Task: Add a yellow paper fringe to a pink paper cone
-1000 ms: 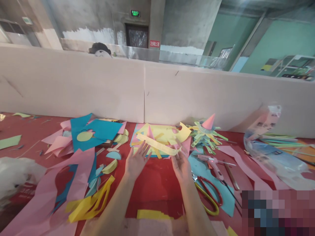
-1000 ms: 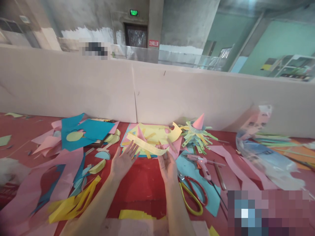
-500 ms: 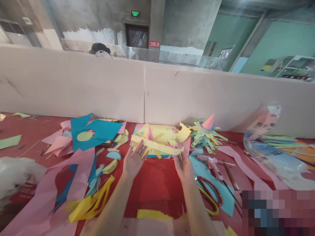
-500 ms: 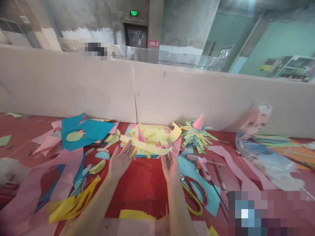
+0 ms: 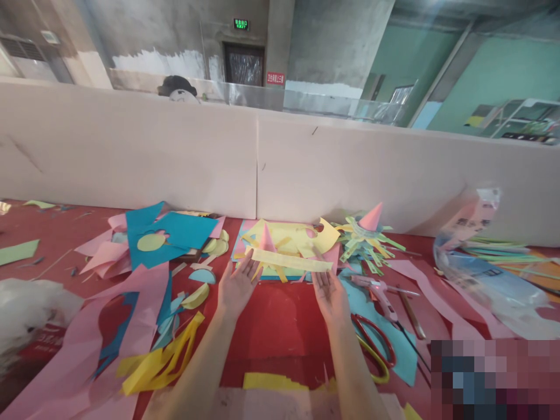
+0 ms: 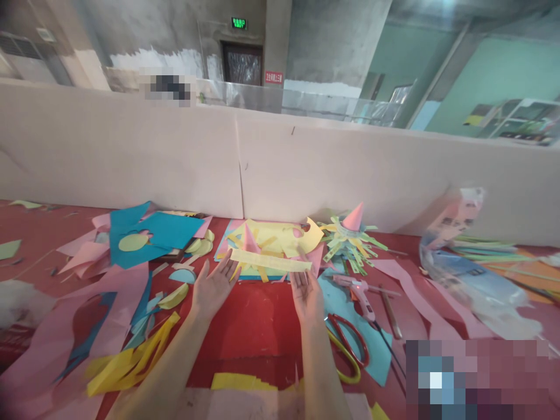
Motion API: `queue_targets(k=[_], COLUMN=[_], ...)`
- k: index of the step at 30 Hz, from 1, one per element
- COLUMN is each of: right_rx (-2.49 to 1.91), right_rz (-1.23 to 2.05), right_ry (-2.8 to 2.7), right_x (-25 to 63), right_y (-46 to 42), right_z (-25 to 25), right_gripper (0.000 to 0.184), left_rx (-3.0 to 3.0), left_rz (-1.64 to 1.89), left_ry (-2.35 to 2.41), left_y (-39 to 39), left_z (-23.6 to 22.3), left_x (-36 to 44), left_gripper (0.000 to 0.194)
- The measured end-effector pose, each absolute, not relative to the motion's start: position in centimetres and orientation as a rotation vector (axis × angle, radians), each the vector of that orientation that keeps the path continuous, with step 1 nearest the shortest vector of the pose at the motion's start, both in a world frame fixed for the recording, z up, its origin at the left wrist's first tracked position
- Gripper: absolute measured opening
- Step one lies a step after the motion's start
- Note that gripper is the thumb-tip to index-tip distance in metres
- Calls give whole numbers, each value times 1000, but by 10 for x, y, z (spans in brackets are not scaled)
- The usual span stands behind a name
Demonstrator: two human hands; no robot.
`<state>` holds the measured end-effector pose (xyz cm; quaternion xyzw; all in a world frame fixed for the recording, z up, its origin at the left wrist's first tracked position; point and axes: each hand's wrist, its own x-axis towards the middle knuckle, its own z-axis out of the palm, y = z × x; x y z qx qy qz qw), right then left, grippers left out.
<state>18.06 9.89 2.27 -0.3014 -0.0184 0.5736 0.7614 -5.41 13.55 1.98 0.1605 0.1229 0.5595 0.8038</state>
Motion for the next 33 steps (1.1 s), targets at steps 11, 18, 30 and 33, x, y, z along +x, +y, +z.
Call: queue_targets(k=[11, 18, 30, 33], right_rx=[-677, -677, -623, -592], right_rz=[1250, 1271, 1327, 1353], right_ry=[-21, 31, -30, -99], right_x=[181, 181, 187, 189], right_y=[99, 98, 97, 95], right_z=[24, 26, 24, 27], right_gripper=[10, 11, 12, 8], left_rx=[347, 302, 311, 339], left_rz=[1222, 1230, 1232, 1255], left_ry=[282, 264, 338, 430], left_y=[136, 136, 142, 144], left_z=[19, 20, 11, 4], left_x=[-55, -56, -58, -55], left_gripper=[54, 50, 36, 20])
